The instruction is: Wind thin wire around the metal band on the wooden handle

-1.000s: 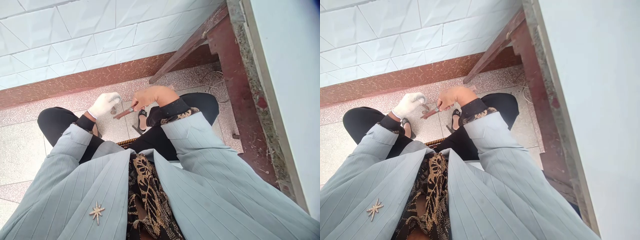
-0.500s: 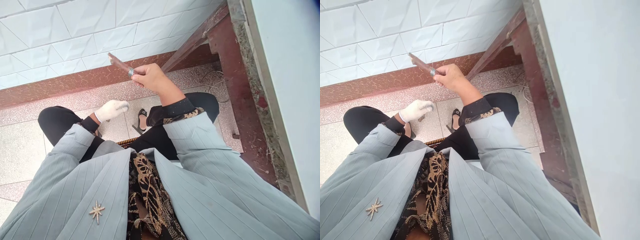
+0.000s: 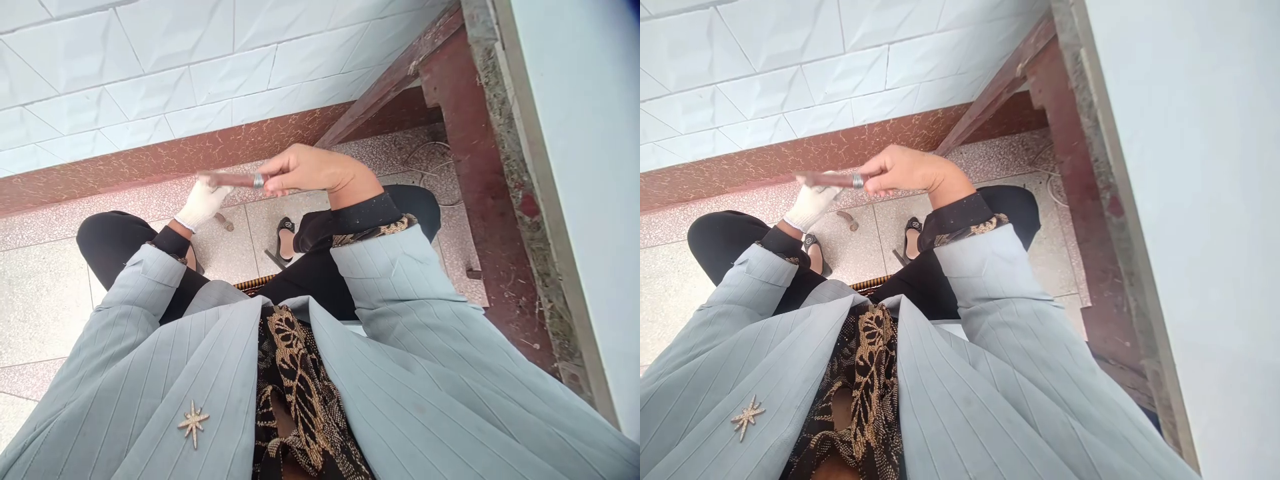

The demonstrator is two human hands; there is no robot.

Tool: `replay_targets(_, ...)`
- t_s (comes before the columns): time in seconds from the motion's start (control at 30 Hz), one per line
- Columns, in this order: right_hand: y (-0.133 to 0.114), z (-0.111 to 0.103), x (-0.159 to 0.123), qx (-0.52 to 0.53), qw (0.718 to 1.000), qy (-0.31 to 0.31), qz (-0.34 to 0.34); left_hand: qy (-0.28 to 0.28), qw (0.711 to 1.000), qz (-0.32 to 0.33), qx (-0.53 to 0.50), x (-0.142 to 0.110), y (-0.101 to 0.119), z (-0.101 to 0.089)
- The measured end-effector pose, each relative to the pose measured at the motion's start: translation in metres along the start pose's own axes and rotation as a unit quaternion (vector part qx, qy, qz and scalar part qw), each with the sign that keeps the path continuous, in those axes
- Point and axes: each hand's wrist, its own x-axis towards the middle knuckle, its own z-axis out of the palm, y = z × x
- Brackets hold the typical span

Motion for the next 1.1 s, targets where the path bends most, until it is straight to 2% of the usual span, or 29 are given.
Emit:
replay_targets(0.07, -0.003, 0.001, -0.002, 0.054, 0.985, 0.162, -0.014, -0.025, 1.0, -0.01, -0.013, -0.002, 0.003, 0.008)
replay_targets(0.13, -0.003, 0.004, 0.002, 0.07, 0.968, 0.241, 0.008, -0.075, 0.997, -0.013, -0.022, -0.005, 0.009, 0.016)
replay_targets(0.23, 0.006, 0.005, 0.011, -0.006, 0.962, 0.265, 0.067, -0.131, 0.991, -0.002, -0.001, -0.009, 0.017, 0.023)
replay_targets(0.37, 0.025, 0.001, 0.023, -0.184, 0.941, 0.256, 0.119, -0.145, 0.987, 0.032, 0.054, -0.011, 0.023, 0.018)
replay_targets(0.47, 0.031, 0.006, 0.028, -0.265, 0.931, 0.196, 0.155, -0.142, 0.984, 0.071, 0.074, -0.012, 0.026, 0.013)
replay_targets(0.63, 0.019, 0.019, 0.028, -0.364, 0.908, 0.013, 0.206, -0.11, 0.987, 0.077, 0.088, -0.014, 0.028, 0.008)
replay_targets(0.7, 0.012, 0.018, 0.023, -0.332, 0.92, -0.069, 0.194, -0.088, 0.991, 0.066, 0.077, -0.013, 0.028, 0.004)
replay_targets(0.77, 0.007, 0.011, 0.013, -0.248, 0.94, -0.16, 0.171, -0.058, 0.996, 0.05, 0.053, -0.011, 0.026, 0.0)
replay_targets(0.83, 0.002, 0.003, 0.002, -0.136, 0.963, -0.199, 0.124, -0.021, 0.999, 0.03, 0.015, -0.007, 0.022, -0.001)
replay_targets(0.87, 0.0, -0.001, -0.003, -0.082, 0.978, -0.169, 0.088, -0.005, 1.0, 0.02, -0.004, -0.005, 0.019, -0.001)
replay_targets(0.93, -0.005, -0.006, -0.012, 0.014, 0.999, -0.026, 0.018, 0.01, 0.999, 0.006, -0.03, -0.002, 0.014, 0.004)
replay_targets(1.0, -0.008, -0.006, -0.015, 0.098, 0.985, 0.138, -0.028, -0.01, 0.999, -0.001, -0.053, -0.002, 0.012, 0.011)
replay_targets(1.03, -0.009, -0.005, -0.015, 0.134, 0.97, 0.199, -0.038, -0.033, 0.997, -0.001, -0.065, -0.003, 0.012, 0.014)
replay_targets(1.1, -0.011, 0.0, -0.012, 0.18, 0.943, 0.278, -0.039, -0.084, 0.993, -0.001, -0.086, -0.007, 0.017, 0.02)
